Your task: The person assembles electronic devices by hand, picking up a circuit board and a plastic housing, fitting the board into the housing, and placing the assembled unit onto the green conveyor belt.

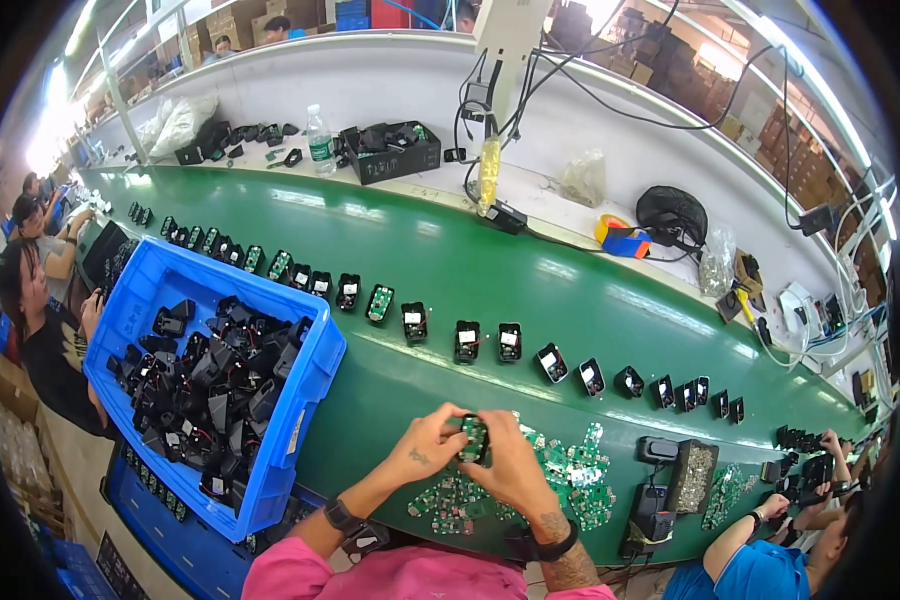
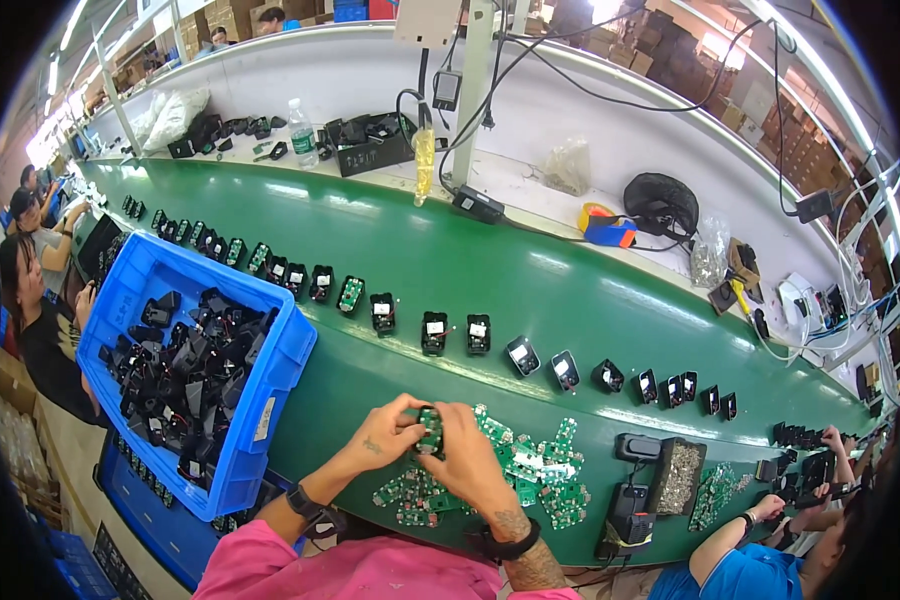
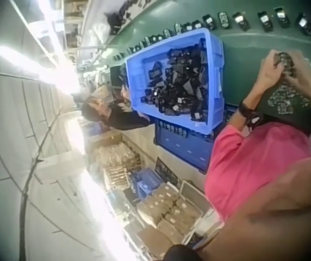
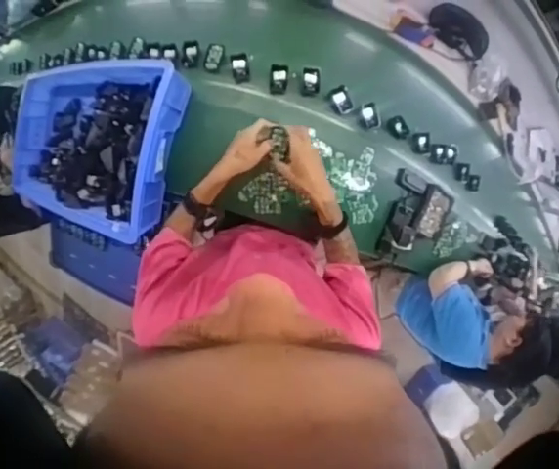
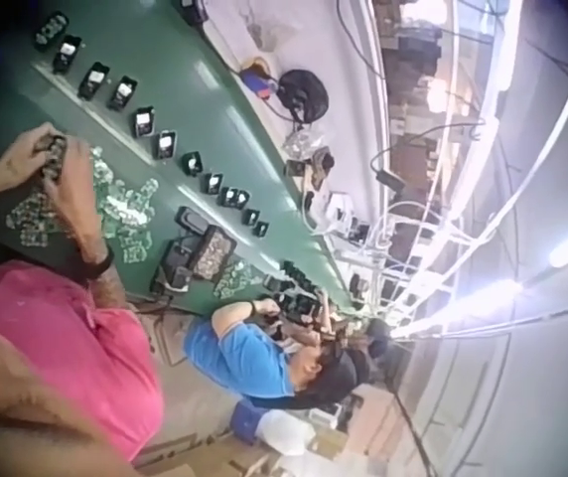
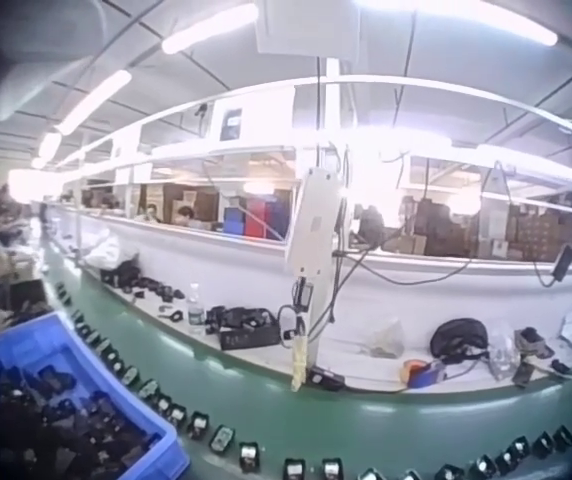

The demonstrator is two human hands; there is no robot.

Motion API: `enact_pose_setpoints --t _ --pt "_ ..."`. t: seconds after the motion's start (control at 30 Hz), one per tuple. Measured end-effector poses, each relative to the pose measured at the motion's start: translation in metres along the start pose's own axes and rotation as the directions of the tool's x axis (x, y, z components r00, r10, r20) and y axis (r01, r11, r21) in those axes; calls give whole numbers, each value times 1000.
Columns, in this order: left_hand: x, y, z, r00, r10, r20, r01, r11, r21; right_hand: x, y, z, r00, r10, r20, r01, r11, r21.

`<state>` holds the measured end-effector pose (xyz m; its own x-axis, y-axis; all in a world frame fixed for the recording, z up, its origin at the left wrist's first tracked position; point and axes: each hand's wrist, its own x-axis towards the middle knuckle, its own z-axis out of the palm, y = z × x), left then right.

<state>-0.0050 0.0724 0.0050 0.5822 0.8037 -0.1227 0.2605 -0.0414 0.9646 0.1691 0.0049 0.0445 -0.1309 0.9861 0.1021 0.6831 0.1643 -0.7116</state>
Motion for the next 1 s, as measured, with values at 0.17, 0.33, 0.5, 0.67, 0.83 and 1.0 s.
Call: enact_pose_setpoints --t 0.17,0.33,0.5,0.67,0.83,1.0 --pt "57 -10 -29 897 363 -252 -164 803 573 -1 11 -22 969 115 -221 -114 993 15" --pt "102 9 -61 883 350 -313 -2 670 742 11 9 -32 947 124 -296 -143 989 -42" --pt "116 -49 -104 913 183 -363 187 604 775 53 -10 -25 982 -41 -183 11 987 -159" --pt "62 -39 -93 790 346 -506 39 796 604 123 7 0 986 -104 -127 40 902 -429" --pt "-45 -34 -61 809 150 -568 -71 985 159 197 18 47 994 -110 -12 79 776 -626" --pt "-100 -60 -45 860 108 -499 -295 902 -314 214 23 63 999 -49 21 51 728 -683"
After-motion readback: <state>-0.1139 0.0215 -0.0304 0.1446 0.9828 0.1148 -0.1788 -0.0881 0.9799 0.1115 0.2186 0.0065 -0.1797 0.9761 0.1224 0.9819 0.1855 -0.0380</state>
